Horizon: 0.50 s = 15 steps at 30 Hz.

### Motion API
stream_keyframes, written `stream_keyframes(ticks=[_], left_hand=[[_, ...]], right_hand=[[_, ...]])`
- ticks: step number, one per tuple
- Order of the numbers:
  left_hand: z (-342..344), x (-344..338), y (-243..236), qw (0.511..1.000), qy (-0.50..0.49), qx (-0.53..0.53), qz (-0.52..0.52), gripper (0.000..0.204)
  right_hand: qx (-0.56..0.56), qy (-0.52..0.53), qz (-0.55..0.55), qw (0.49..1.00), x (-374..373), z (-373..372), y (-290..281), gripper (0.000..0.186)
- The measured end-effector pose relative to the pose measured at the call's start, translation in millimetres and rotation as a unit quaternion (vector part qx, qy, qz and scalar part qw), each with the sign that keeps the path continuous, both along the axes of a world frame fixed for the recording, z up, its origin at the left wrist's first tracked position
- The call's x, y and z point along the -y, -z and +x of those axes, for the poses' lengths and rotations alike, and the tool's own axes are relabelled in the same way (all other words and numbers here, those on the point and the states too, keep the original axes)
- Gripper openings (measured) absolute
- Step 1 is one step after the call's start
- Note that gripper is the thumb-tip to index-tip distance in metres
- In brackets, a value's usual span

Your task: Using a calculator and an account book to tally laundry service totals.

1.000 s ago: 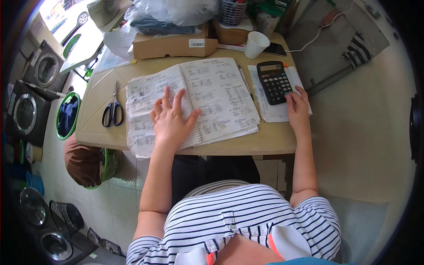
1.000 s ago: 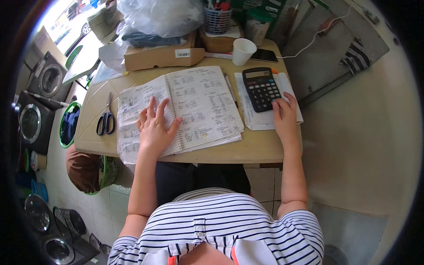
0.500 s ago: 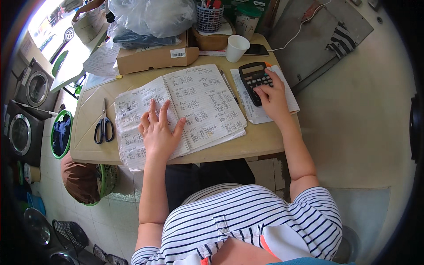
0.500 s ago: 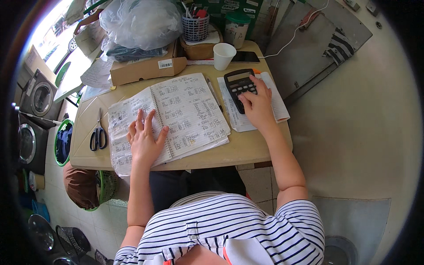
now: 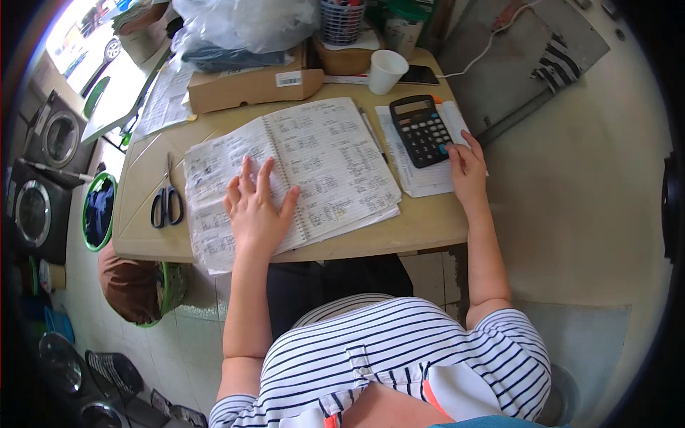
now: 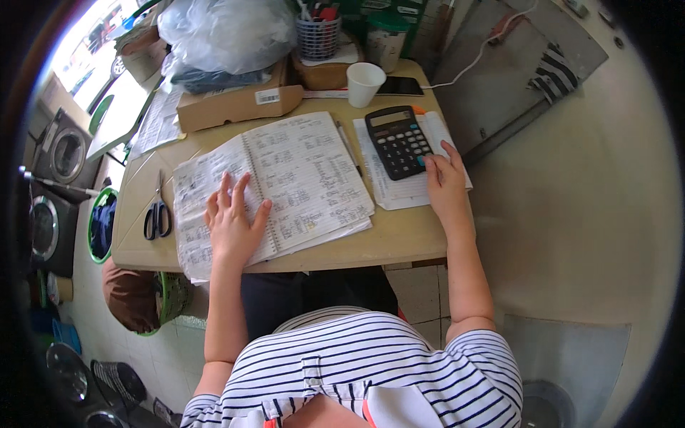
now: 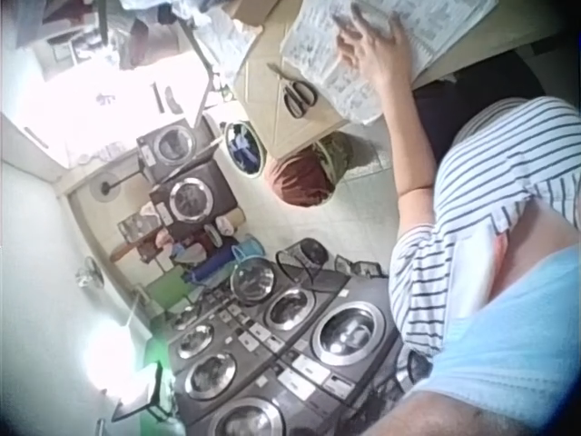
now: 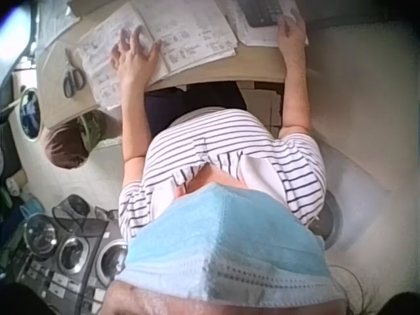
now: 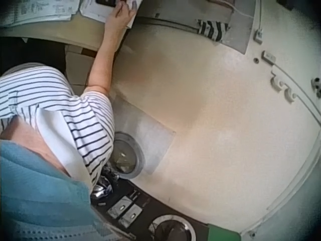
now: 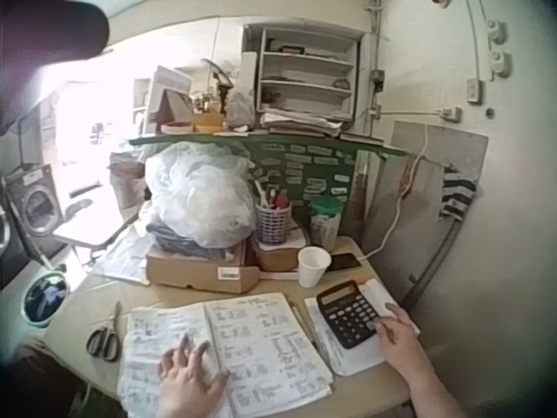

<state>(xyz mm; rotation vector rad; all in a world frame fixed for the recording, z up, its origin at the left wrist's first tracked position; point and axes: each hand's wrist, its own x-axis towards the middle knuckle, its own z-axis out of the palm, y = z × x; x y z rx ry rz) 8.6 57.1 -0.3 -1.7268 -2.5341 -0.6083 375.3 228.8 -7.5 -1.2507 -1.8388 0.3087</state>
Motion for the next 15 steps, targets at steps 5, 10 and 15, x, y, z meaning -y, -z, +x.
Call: stream_keyframes(ticks=[5, 10, 15], left_hand=[[1, 3, 5, 0.999, 0.009, 0.019, 0.026, 0.068], [3, 5, 6, 0.997, 0.033, 0.028, 0.056, 0.063], [2, 7, 4, 0.997, 0.035, 0.021, 0.065, 0.06]], right_hand=[[0.044, -0.013, -0.039, 0.998, 3, -2, -2, 0.019], [0.019, -0.01, -0.003, 1.0, 1, -1, 4, 0.018], [0.015, -0.03, 0.016, 0.999, 8, -11, -4, 0.015]])
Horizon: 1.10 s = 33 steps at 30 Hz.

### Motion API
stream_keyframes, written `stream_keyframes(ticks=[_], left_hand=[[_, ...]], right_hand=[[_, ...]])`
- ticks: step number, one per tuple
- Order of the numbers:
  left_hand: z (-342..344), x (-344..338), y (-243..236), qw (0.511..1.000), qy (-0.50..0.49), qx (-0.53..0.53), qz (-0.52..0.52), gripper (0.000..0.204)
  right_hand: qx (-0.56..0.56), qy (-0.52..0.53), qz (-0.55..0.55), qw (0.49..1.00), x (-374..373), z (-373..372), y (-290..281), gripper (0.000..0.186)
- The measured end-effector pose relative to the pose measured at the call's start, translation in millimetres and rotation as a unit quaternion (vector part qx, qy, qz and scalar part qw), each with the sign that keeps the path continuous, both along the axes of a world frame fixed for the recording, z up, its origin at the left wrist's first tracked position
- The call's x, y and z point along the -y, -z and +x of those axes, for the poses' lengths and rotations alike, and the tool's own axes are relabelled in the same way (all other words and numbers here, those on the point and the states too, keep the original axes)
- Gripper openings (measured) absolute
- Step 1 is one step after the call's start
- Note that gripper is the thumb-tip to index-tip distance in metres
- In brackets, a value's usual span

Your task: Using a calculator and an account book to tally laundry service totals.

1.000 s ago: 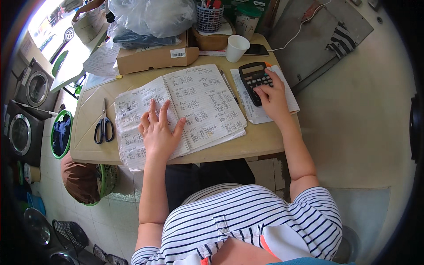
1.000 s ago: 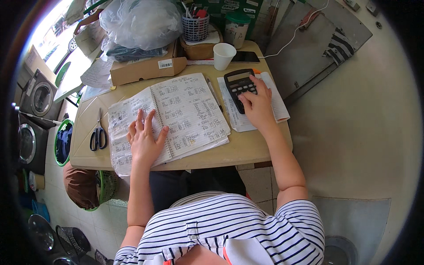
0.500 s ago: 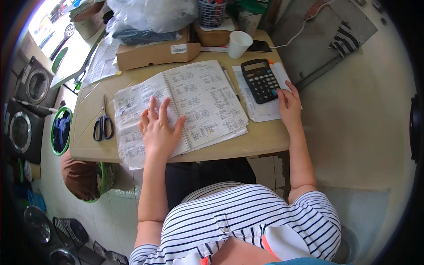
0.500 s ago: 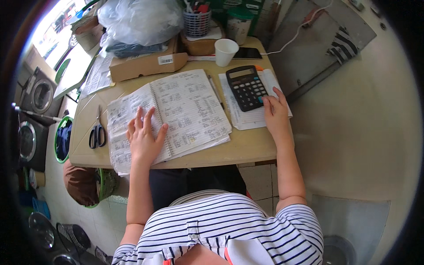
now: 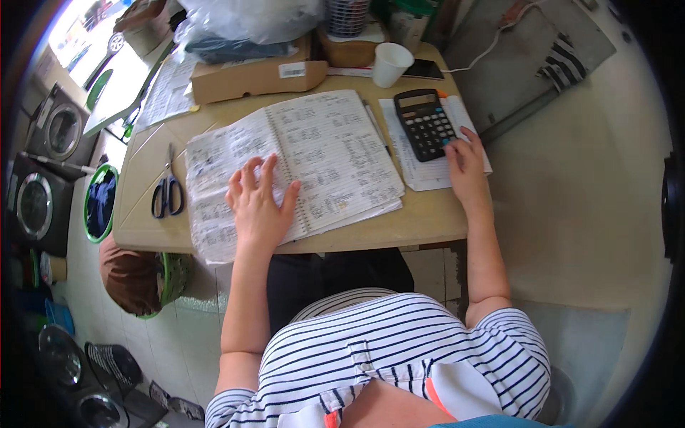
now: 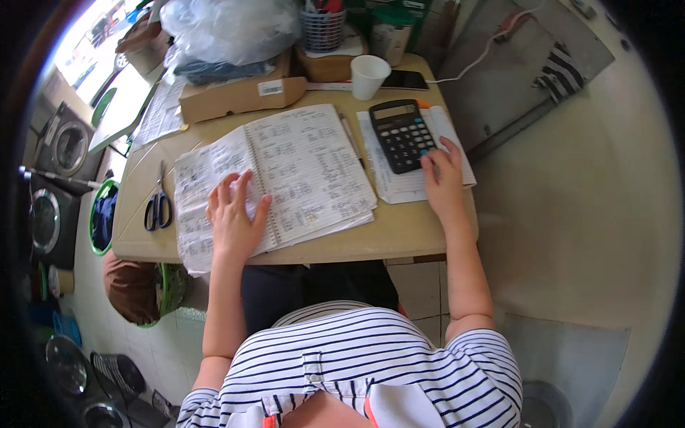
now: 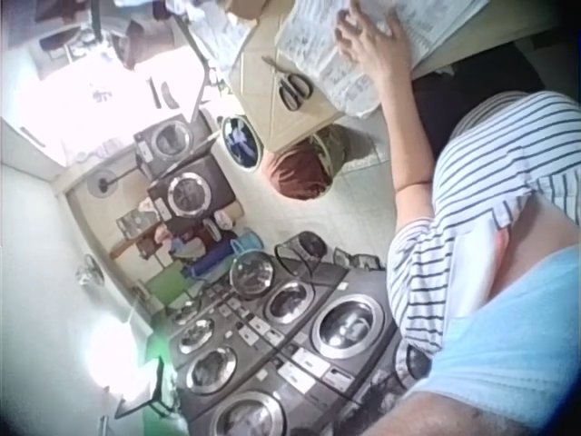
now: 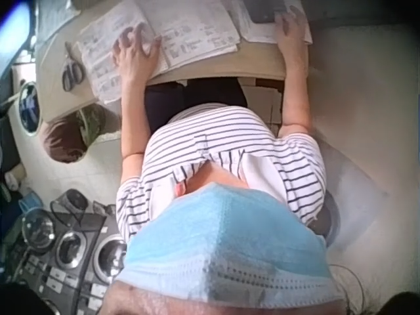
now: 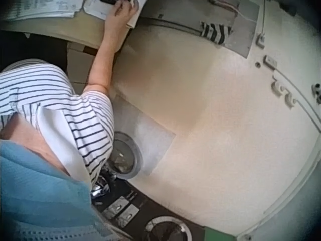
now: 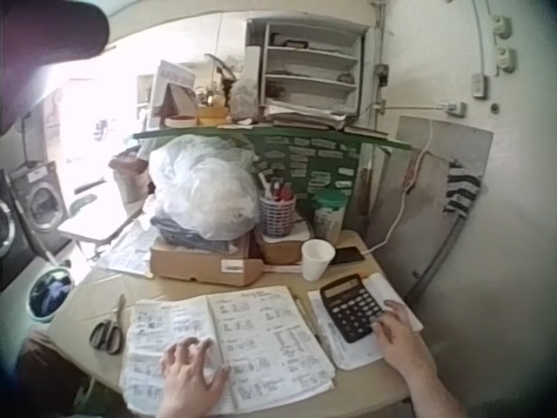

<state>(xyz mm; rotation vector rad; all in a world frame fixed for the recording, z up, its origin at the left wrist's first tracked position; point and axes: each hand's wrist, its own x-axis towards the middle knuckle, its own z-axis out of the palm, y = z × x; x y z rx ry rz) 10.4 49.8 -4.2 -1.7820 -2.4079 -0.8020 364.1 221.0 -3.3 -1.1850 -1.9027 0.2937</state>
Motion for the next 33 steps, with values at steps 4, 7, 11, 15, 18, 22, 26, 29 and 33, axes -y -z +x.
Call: stream_keyframes(ticks=[4, 7, 11, 15, 18, 22, 26, 29, 33], left_hand=[[0, 1, 0, 1.0, -0.006, -0.022, 0.004, 0.057], [0, 0, 1, 0.999, -0.008, -0.037, 0.004, 0.057], [2, 1, 1, 0.999, -0.008, -0.033, 0.001, 0.057], [2, 0, 1, 1.0, -0.007, -0.025, -0.002, 0.057], [2, 0, 1, 1.0, -0.01, -0.025, -0.003, 0.057], [2, 0, 1, 0.999, -0.009, -0.033, 0.002, 0.057], [0, -1, -3, 1.0, 0.002, -0.011, 0.016, 0.056], [-1, 0, -1, 1.0, 0.002, 0.008, 0.025, 0.055], [-8, 9, -1, 0.997, 0.033, 0.068, 0.035, 0.058]], right_hand=[[0.013, -0.026, -0.004, 1.0, -1, -2, -3, 0.012], [0.005, -0.04, 0.002, 0.999, 1, -12, -6, 0.013], [0.136, -0.032, 0.024, 0.99, 0, -22, -9, 0.011], [0.129, -0.026, 0.063, 0.989, -10, -31, -12, 0.011], [0.137, -0.019, 0.007, 0.99, -11, -30, -6, 0.012], [0.089, 0.012, 0.016, 0.996, -17, -20, -2, 0.014], [0.033, -0.026, -0.053, 0.998, -20, -5, -4, 0.017], [-0.03, -0.004, -0.064, 0.997, -21, 8, -4, 0.019], [0.012, 0.043, -0.064, 0.997, -9, 13, -6, 0.02]])
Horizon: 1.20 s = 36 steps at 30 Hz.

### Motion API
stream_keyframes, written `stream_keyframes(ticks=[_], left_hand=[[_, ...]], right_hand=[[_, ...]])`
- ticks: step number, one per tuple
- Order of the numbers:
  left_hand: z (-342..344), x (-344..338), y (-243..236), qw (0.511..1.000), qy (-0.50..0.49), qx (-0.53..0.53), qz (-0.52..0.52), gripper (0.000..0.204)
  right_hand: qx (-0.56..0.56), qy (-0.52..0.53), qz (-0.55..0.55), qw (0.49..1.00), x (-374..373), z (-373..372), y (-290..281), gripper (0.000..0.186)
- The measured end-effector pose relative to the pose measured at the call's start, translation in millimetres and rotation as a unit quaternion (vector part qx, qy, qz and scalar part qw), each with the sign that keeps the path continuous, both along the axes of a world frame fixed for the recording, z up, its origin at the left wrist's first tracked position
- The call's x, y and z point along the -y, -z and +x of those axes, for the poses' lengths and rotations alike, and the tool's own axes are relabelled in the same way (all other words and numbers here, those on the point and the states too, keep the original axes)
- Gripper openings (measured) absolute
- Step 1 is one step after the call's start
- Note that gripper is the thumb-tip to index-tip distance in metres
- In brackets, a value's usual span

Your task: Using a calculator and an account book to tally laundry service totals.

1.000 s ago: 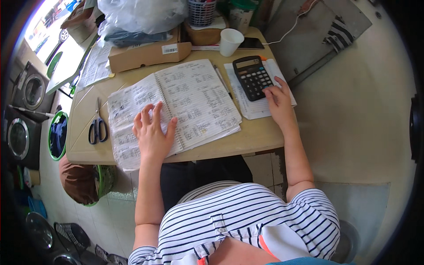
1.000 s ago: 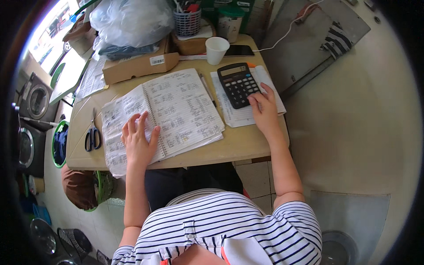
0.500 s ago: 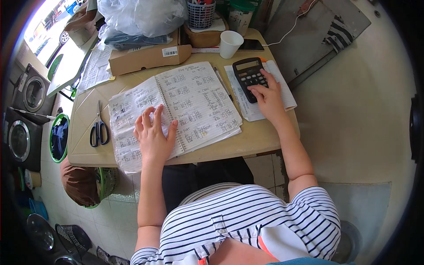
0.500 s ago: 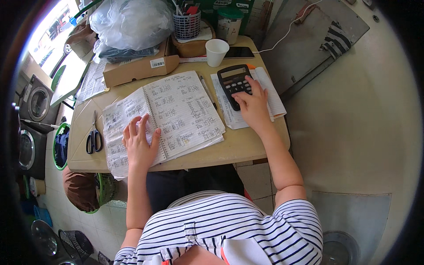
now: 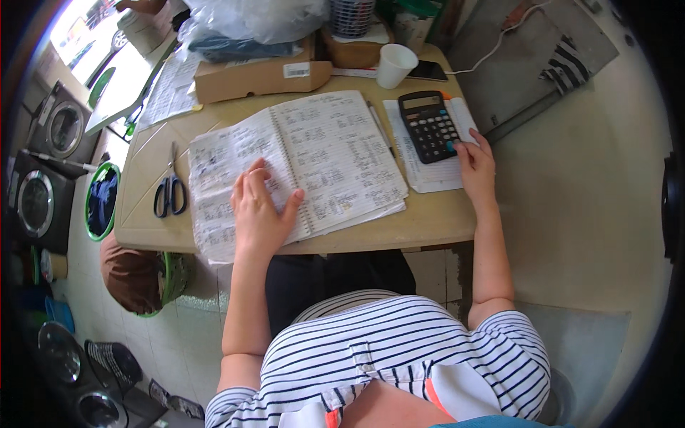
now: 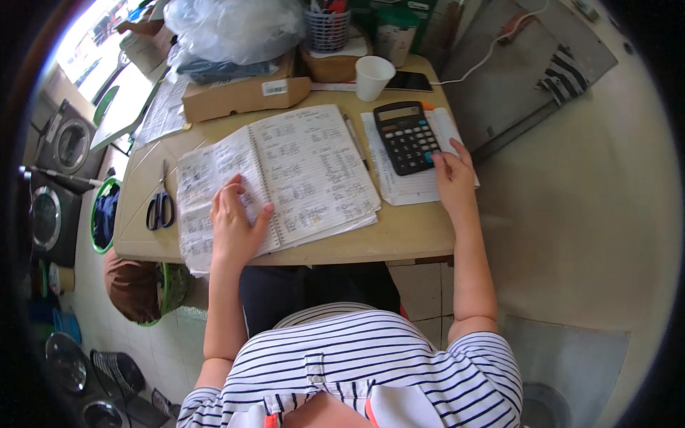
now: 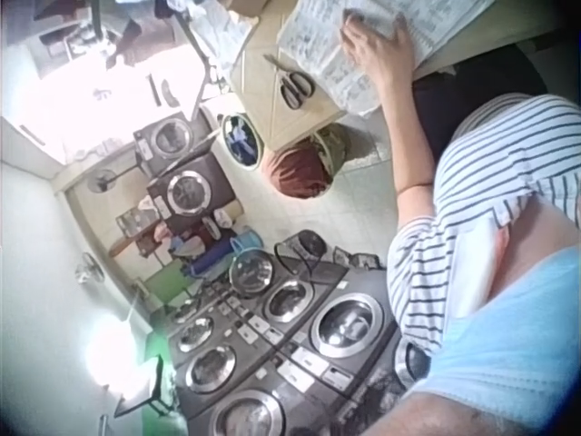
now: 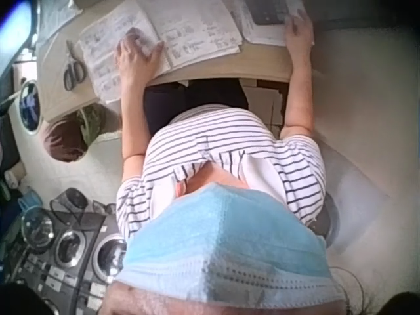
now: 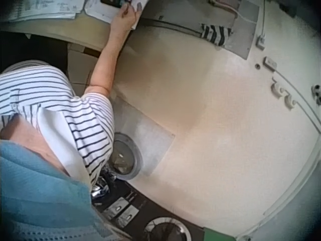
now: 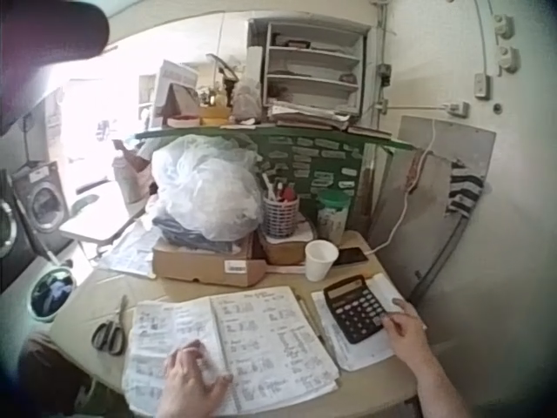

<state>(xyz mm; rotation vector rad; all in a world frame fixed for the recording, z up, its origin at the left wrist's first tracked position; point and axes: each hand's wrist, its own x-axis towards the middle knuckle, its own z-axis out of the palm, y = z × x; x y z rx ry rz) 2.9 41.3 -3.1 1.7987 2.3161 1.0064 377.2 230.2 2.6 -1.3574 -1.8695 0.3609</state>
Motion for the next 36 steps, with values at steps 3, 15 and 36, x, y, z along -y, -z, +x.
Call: stream_keyframes(ticks=[3, 15, 36], left_hand=[[-7, 7, 2, 0.999, 0.033, 0.01, 0.008, 0.059], [12, 25, -6, 0.998, -0.024, -0.064, -0.007, 0.053], [11, 26, -4, 0.998, -0.029, -0.048, -0.021, 0.054]], right_hand=[[0.018, -0.014, 0.033, 0.999, 3, 1, 3, 0.022], [0.045, 0.011, 0.021, 0.999, 8, -3, 3, 0.024], [0.075, -0.074, 0.113, 0.988, -12, -38, 0, 0.013]])
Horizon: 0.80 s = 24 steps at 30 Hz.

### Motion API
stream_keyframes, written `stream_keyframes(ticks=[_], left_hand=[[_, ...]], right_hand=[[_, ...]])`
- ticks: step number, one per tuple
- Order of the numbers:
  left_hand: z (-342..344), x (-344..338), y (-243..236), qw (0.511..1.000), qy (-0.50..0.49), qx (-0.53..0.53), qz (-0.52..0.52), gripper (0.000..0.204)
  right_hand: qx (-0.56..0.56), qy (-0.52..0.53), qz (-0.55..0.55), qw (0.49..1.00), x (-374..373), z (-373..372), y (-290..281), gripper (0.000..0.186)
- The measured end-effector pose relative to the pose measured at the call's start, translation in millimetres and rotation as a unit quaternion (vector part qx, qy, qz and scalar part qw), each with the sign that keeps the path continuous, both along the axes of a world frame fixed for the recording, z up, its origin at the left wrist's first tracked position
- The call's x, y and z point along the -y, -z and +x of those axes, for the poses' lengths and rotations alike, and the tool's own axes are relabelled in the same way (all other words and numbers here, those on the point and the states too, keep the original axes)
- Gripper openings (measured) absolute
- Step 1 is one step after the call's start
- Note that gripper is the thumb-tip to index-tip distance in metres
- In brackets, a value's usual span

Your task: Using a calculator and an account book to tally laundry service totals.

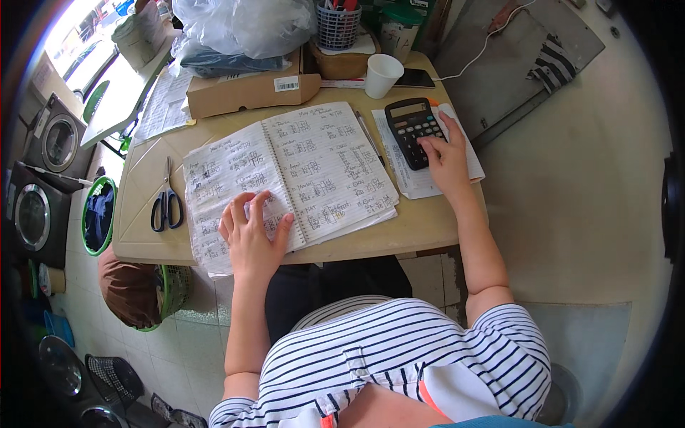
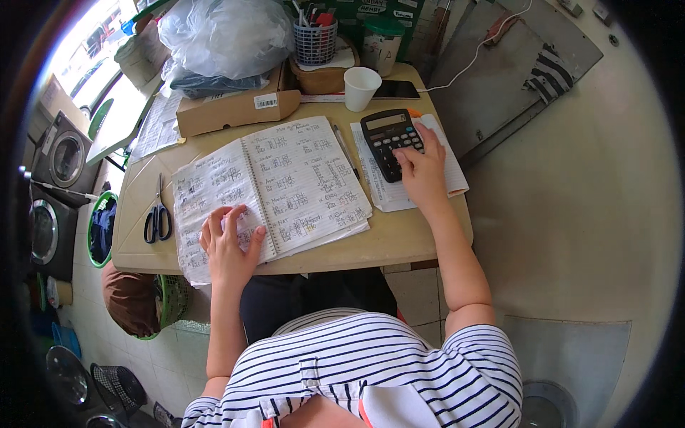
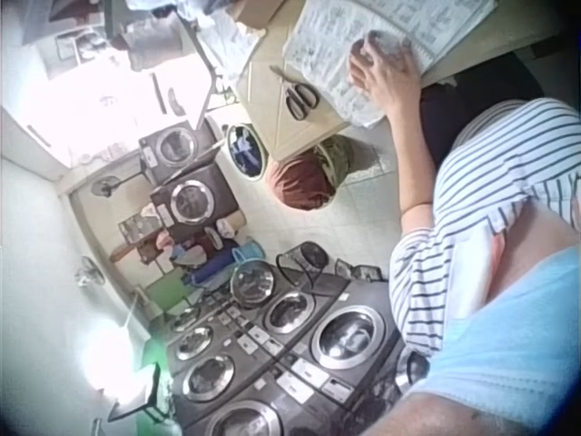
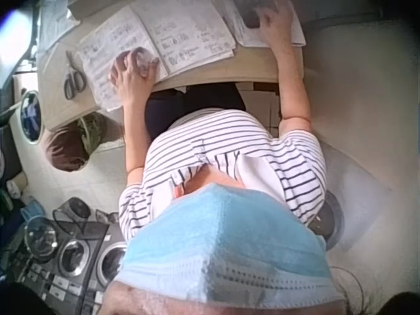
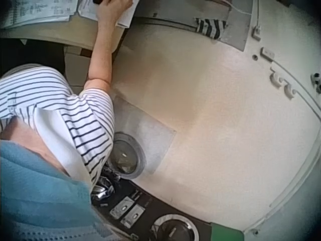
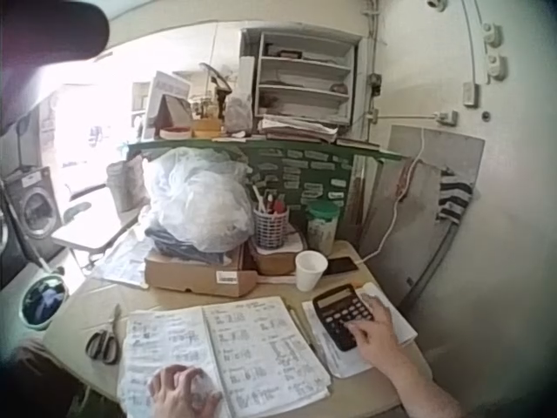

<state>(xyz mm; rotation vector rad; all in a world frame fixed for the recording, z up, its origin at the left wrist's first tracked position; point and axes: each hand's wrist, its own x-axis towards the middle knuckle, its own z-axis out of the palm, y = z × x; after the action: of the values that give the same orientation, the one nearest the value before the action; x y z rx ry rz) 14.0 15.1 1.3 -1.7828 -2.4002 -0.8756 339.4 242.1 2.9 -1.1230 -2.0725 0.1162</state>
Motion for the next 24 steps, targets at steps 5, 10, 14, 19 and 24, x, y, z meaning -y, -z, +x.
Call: stream_keyframes(ticks=[5, 10, 14, 19, 24], left_hand=[[-1, -2, 1, 1.0, 0.001, -0.003, -0.001, 0.054], [-3, -1, 1, 1.0, -0.004, -0.007, 0.004, 0.053], [-3, -1, 1, 1.0, -0.005, -0.011, 0.013, 0.052], [-2, 0, 3, 0.998, -0.003, 0.008, 0.061, 0.051], [-1, 10, 0, 0.997, -0.005, 0.023, 0.073, 0.044]], right_hand=[[-0.082, -0.02, -0.069, 0.994, 0, 18, 1, 0.015], [-0.1, 0.046, -0.103, 0.989, 3, 36, 9, 0.018], [-0.094, 0.067, -0.079, 0.99, 15, 28, 5, 0.021], [-0.033, 0.065, -0.073, 0.995, 11, 37, 7, 0.024], [-0.051, 0.088, -0.071, 0.992, 10, 39, 11, 0.028]])
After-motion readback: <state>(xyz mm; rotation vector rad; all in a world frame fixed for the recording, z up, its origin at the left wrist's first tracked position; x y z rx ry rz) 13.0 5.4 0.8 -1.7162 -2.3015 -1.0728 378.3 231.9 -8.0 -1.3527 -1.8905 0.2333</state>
